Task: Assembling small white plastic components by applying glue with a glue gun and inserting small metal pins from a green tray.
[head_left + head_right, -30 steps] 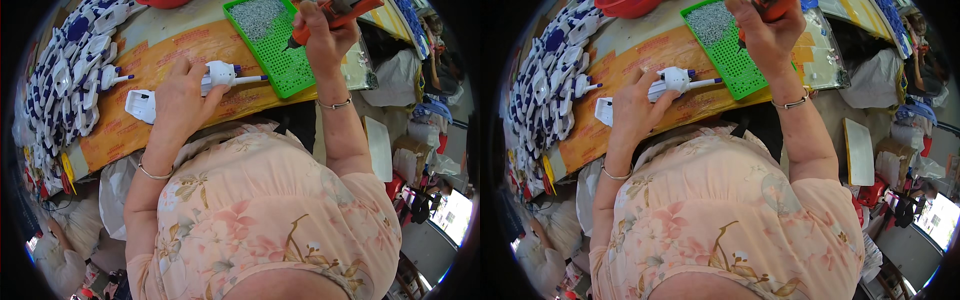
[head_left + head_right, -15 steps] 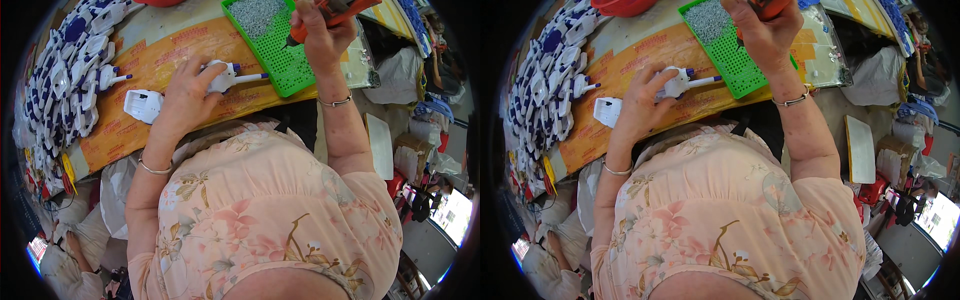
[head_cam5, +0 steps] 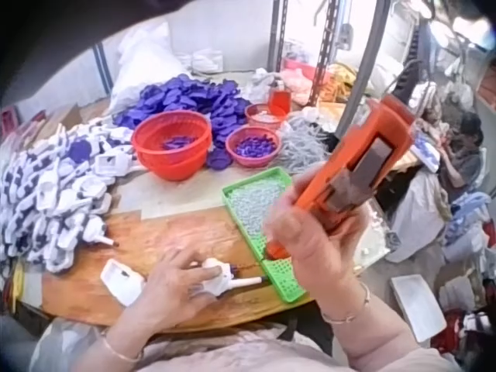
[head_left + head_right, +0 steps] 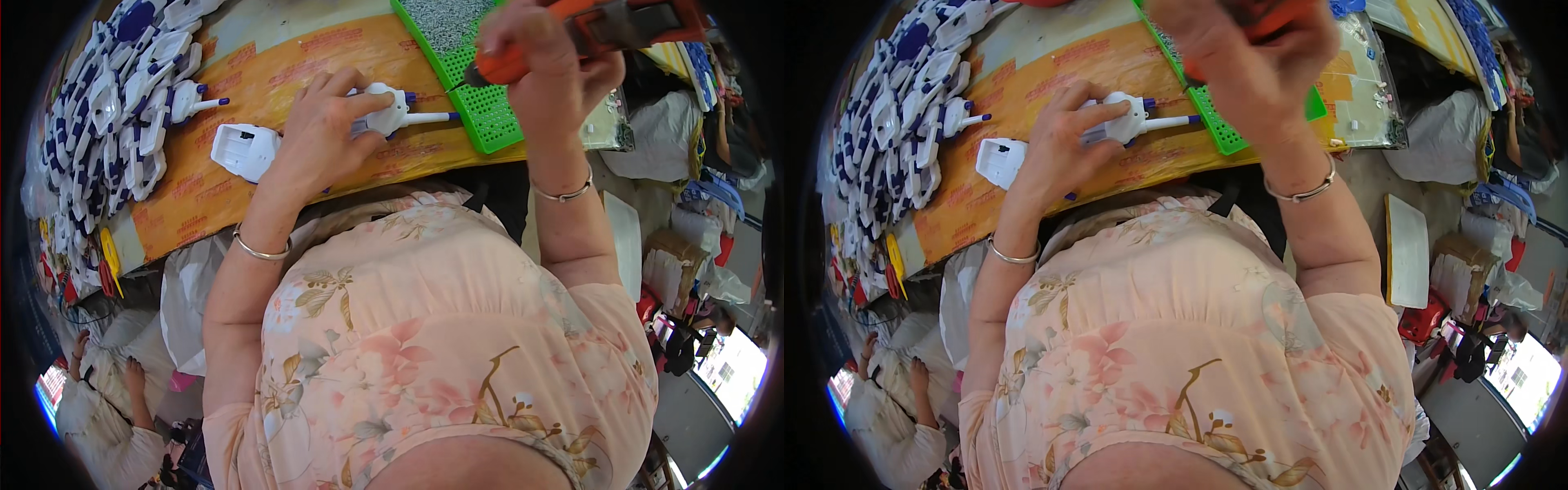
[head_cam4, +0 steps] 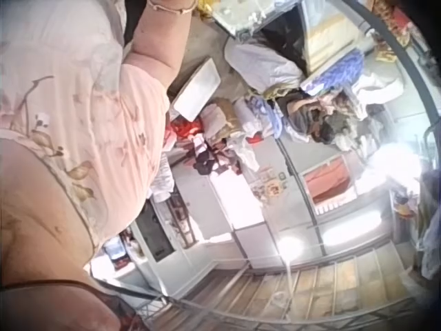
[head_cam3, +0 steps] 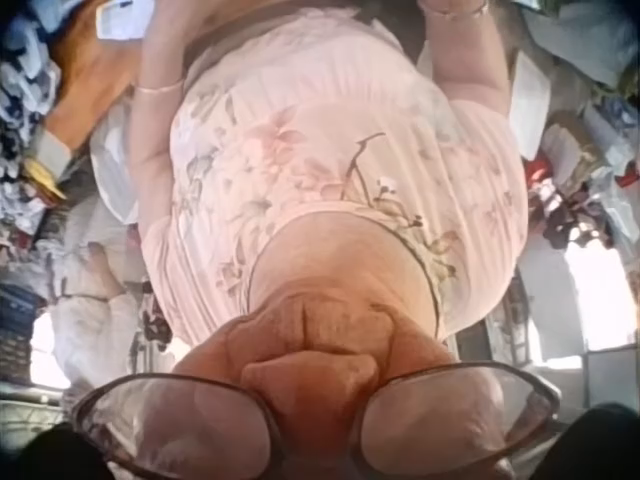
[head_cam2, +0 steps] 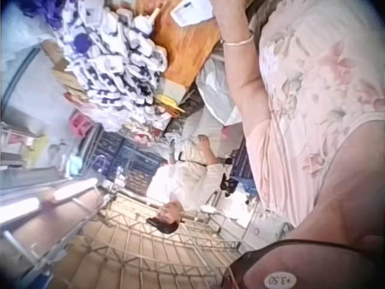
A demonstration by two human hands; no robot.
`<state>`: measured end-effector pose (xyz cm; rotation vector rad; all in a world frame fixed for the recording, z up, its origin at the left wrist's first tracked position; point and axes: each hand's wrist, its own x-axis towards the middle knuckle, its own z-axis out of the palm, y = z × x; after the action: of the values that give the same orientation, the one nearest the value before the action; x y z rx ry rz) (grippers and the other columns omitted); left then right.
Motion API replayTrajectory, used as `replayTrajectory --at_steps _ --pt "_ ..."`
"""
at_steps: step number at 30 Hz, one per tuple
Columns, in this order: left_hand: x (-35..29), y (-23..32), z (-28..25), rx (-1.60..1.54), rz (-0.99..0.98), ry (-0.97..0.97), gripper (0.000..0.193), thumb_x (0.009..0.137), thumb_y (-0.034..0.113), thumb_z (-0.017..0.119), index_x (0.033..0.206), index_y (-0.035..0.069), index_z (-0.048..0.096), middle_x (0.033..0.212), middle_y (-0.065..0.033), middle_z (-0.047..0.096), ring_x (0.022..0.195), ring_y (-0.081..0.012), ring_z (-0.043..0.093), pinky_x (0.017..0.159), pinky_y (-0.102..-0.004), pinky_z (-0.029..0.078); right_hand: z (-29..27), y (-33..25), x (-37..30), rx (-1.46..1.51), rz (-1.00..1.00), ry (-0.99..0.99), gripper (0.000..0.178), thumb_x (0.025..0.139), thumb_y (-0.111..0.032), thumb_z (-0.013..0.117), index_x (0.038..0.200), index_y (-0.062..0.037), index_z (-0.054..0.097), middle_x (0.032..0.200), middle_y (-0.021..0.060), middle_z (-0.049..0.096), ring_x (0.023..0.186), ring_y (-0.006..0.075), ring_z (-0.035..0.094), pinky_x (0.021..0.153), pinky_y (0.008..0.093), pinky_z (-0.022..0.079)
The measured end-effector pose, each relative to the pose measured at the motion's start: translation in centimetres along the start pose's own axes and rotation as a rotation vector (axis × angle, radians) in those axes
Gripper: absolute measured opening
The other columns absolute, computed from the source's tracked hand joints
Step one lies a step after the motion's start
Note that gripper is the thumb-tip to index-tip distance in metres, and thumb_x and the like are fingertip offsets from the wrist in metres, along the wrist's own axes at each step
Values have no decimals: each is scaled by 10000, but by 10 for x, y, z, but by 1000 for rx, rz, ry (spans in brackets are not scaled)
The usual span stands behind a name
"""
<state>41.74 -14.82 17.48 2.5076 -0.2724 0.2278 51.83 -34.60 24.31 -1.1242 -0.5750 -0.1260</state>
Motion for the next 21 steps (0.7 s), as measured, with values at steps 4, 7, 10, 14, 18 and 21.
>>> replayTrajectory --at_steps 4,7,10,14,18,21 --pt "-1 -1 2 30 19 31 396 702 106 794 1095 138 759 1120 -80 630 1078 -321 584 934 -454 477 22 -2 -17 -254 155 -12 467 826 -75 826 1190 -29 536 888 7 635 785 71 598 738 250 502" --pt "1 1 2 45 30 28 379 716 102 782 1092 146 763 1082 -74 617 1066 -310 583 928 -451 475 19 61 4 293 -444 -338 465 801 -44 841 1164 -13 551 866 7 645 751 67 603 703 229 500" --pt "0 0 3 64 45 36 374 724 101 775 1094 152 764 1052 -69 601 1058 -300 581 918 -444 475 22 58 3 205 -422 -301 452 784 -13 844 1139 -2 564 836 15 648 731 72 614 681 226 507" --pt "-2 0 4 66 28 39 370 731 104 776 1097 155 764 1045 -62 591 1047 -296 577 906 -438 476 32 22 -9 -75 151 -96 456 768 -4 857 1125 0 573 837 20 655 728 75 619 673 233 512" --pt "-2 1 4 56 35 48 358 736 104 776 1091 151 763 1030 -61 583 1035 -299 572 900 -433 478 28 41 -11 70 -129 -241 445 761 -1 867 1106 -10 587 837 13 653 703 65 604 639 227 496" --pt "-2 2 5 68 50 62 349 735 99 771 1081 143 763 1028 -62 581 1037 -304 570 902 -432 479 28 40 -17 -52 84 -182 402 768 -14 871 1066 -18 600 826 2 650 706 51 601 618 226 484"
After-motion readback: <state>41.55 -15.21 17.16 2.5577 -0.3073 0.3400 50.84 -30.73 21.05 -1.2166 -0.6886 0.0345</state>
